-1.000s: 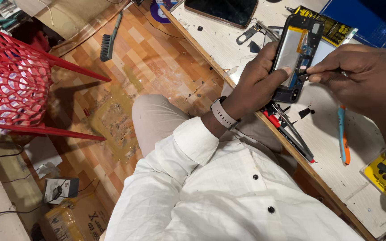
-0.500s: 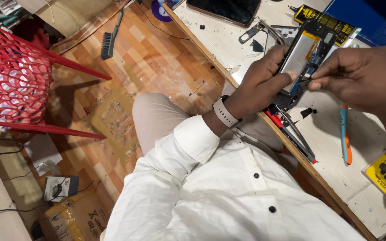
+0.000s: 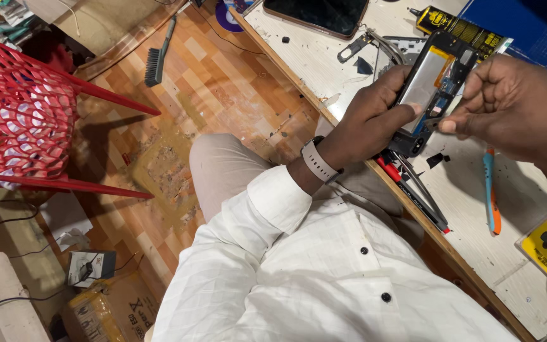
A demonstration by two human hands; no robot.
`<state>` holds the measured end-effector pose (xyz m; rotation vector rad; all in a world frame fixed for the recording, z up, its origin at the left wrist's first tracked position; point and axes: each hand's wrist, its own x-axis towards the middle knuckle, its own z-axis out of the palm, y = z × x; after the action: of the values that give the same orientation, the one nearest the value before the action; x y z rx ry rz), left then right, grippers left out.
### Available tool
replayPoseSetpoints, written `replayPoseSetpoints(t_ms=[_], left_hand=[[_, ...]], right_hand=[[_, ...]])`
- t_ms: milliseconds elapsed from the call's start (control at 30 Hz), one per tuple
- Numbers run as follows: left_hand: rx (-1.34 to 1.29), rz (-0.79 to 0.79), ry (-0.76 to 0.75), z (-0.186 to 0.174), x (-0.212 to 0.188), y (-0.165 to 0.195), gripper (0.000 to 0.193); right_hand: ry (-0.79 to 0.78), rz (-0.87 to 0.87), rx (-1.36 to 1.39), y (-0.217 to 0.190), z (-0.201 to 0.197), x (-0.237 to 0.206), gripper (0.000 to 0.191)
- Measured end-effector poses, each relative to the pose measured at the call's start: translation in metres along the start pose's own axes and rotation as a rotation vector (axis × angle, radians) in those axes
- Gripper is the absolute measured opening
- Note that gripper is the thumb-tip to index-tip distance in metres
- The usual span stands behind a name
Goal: The person holds a disassembled smartphone with the battery exposed and uses a small pry tool to work along the edge of the phone's internal frame, prying and pressing components while turning the phone over to reach different sides. The person continues prying at the phone's edge throughout the episode.
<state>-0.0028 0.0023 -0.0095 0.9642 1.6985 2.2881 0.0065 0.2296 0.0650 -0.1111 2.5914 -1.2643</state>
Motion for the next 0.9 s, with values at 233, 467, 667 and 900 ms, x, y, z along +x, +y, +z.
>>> replayPoseSetpoints(t_ms=[233,467,667,900], left_hand=[[0.046,-0.015,0.008,-0.001,0.000,0.002,0.047],[-0.010,0.000,0.063,0.002,0.006,0.002,0.047],[0.077,0.013,0.130,0.004,0.006,0.002,0.044],[-0.022,0.033,0.117,0.003,0.008,-0.001,0.043]], right_hand=[[0.008,0.144,-0.064,-0.010,-0.001,-0.003,0.032],[0.029,0.114,-0.018,-0.015,-0.001,-0.012,0.020],[0.111,0.082,-0.147,-0.014,-0.001,-0.018,0.018],[0.252,-0.083,-0.188,-0.041,0.005,-0.029,0.018]])
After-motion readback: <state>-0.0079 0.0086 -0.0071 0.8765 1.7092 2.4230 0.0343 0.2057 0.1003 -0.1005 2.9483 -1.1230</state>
